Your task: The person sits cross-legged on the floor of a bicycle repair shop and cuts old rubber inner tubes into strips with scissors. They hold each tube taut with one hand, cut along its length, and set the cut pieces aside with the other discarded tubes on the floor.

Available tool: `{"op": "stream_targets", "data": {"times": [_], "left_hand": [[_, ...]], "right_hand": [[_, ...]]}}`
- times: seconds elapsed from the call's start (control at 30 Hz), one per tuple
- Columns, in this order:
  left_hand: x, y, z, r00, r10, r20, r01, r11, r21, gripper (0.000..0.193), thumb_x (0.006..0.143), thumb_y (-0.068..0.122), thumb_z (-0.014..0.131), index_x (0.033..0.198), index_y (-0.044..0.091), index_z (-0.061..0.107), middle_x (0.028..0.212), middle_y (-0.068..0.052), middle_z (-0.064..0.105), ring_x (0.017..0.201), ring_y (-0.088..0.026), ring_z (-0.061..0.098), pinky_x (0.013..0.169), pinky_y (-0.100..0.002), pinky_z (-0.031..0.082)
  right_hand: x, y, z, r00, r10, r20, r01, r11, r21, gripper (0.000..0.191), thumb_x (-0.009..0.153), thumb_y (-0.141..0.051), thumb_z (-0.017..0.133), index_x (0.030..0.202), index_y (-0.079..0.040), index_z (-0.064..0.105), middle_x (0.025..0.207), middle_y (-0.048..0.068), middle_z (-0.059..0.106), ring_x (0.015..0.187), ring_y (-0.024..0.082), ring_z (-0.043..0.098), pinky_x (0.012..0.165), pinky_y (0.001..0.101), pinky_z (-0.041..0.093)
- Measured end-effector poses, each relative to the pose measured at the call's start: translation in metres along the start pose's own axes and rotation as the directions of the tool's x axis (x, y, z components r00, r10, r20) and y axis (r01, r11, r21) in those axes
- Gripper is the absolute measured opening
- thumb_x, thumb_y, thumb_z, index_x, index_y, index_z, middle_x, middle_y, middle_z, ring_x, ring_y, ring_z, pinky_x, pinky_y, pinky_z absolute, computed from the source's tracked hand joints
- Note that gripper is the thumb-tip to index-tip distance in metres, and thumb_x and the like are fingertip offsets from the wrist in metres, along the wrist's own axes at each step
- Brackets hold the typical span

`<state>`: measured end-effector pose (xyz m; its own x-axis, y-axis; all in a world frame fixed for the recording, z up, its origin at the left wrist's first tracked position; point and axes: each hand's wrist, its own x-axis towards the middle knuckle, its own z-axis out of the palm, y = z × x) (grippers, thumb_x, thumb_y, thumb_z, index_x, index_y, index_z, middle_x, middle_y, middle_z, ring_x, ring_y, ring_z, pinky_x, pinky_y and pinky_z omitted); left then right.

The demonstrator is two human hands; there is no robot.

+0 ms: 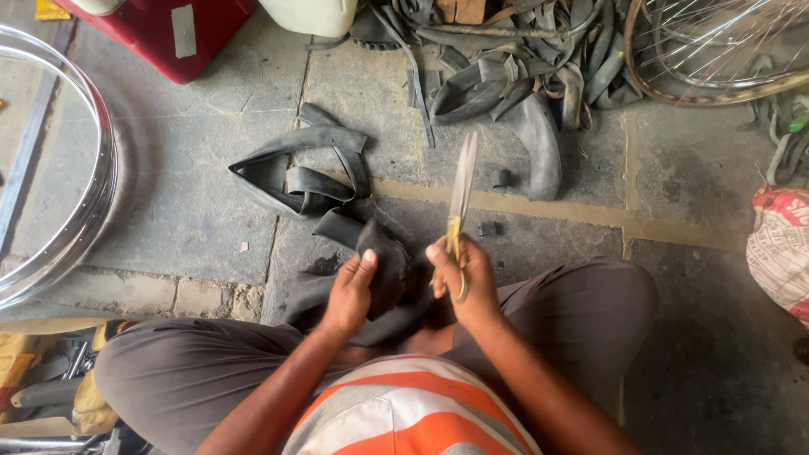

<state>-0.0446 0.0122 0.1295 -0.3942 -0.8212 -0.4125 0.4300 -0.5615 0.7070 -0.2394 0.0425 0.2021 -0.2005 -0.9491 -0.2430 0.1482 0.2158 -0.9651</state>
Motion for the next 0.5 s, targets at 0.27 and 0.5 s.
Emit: {"op": "stream_targets", "data": {"times": [0.27,0.5], "left_hand": [[0.018,0.044,-0.046,0.991,-0.076,-0.112,0.075,0.997,-0.015,0.022,0.098,0.013,0.055,0.119,0.008,0.063,0.106,-0.004,0.071,0.093,-0.018,0.068,0.073,-0.040,0.058],[0.019,0.051,-0.056,0.997,0.068,-0.043,-0.065,0.996,0.069,0.017,0.098,0.007,0.063,0.115,0.006,0.065,0.100,-0.006,0.072,0.082,-0.015,0.067,0.068,-0.031,0.054]], "right_hand": [[0.024,-0.018,-0.039,0.984,0.158,-0.087,-0.179,0.804,-0.567,0.025,0.089,-0.027,0.077,0.089,-0.006,0.062,0.062,0.001,0.060,0.048,0.009,0.054,0.043,0.0273,0.046],[0.032,-0.004,-0.035,0.979,-0.120,0.162,0.201,0.648,-0.734,0.029,0.086,-0.026,0.081,0.100,-0.007,0.066,0.074,0.002,0.071,0.065,0.012,0.068,0.059,0.0274,0.053]]}}
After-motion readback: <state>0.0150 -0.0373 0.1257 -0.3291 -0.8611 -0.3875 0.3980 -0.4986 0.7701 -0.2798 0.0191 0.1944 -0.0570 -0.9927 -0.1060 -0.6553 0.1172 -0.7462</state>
